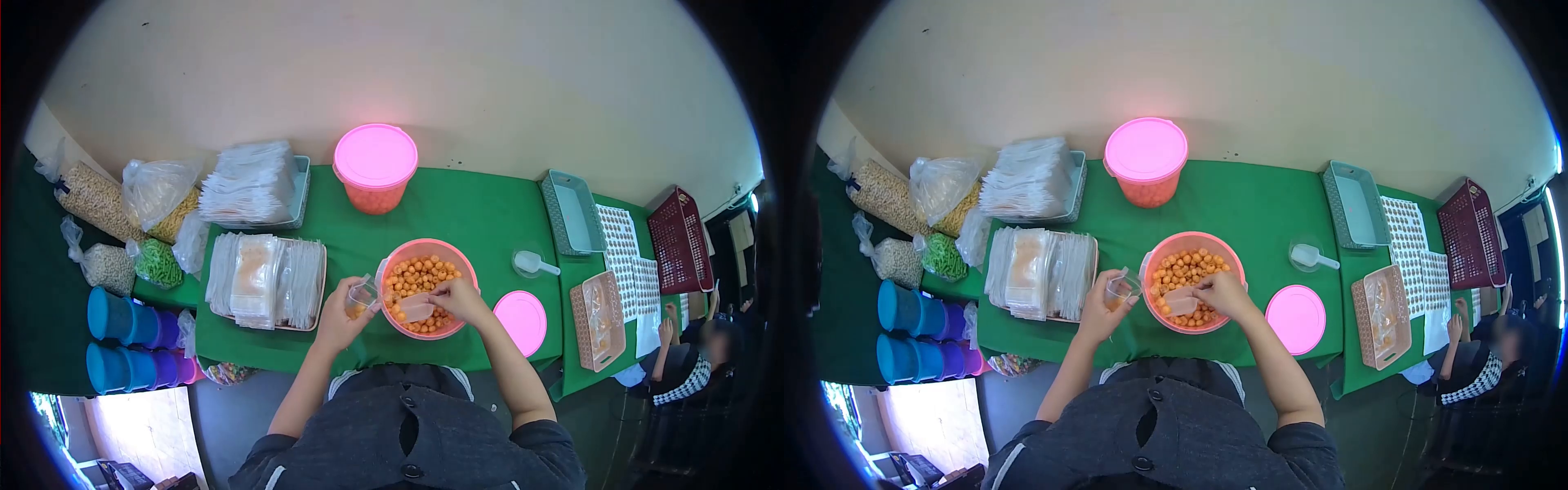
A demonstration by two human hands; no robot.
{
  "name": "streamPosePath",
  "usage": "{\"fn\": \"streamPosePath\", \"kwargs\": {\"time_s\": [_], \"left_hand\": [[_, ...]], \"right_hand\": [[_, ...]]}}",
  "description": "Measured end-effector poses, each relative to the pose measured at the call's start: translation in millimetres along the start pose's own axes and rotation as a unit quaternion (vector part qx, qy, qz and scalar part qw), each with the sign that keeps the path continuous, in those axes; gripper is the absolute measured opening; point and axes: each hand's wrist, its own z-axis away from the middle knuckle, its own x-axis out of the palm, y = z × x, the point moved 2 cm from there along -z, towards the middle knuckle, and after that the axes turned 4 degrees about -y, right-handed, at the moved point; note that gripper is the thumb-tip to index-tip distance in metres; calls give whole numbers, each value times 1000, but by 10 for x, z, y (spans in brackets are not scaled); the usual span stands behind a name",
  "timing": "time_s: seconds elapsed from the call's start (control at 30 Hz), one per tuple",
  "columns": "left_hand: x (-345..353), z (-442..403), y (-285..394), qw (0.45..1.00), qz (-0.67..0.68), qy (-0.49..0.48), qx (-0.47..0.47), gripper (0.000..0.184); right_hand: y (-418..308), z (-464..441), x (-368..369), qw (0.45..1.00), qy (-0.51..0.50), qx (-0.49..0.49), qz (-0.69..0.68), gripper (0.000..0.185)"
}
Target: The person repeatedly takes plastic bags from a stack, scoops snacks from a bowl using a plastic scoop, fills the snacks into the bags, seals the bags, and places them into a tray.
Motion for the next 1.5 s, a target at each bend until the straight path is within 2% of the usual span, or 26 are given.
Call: {"fn": "streamPosePath", "kwargs": {"time_s": [0.3,0.5,0.6,0.67,0.77,0.9,0.97,1.2,1.3,1.37,1.5], "left_hand": [[24,-5,-1,1000,-14,-11,8,51],[28,-10,-1,999,-27,-21,2,50],[31,-6,14,999,-28,-20,-3,51],[23,-9,34,1000,-21,-22,-2,51],[11,-7,18,999,-26,-20,-2,51],[23,-19,36,999,-36,-26,-5,51],[26,-20,52,999,-37,-25,-3,51],[29,-19,20,999,-29,-23,-7,51],[19,-7,-49,999,-47,-18,-1,51],[8,-1,-42,999,-36,-21,-7,51],[-5,-1,31,999,-12,-26,-21,50]], "right_hand": [[-130,117,-188,997,-26,23,75,23],[-160,114,-191,990,-8,-19,141,21],[-126,81,-135,996,12,-59,68,20],[-140,68,-130,975,84,-106,178,17],[-160,34,-125,966,123,-119,195,17],[-47,-112,61,959,119,-117,227,17],[-47,-164,203,960,97,-150,217,17],[21,-132,345,972,91,-149,159,18],[119,-123,258,981,93,-120,123,20],[182,-116,203,998,51,-30,19,22],[-15,10,18,996,67,-14,52,23]]}}
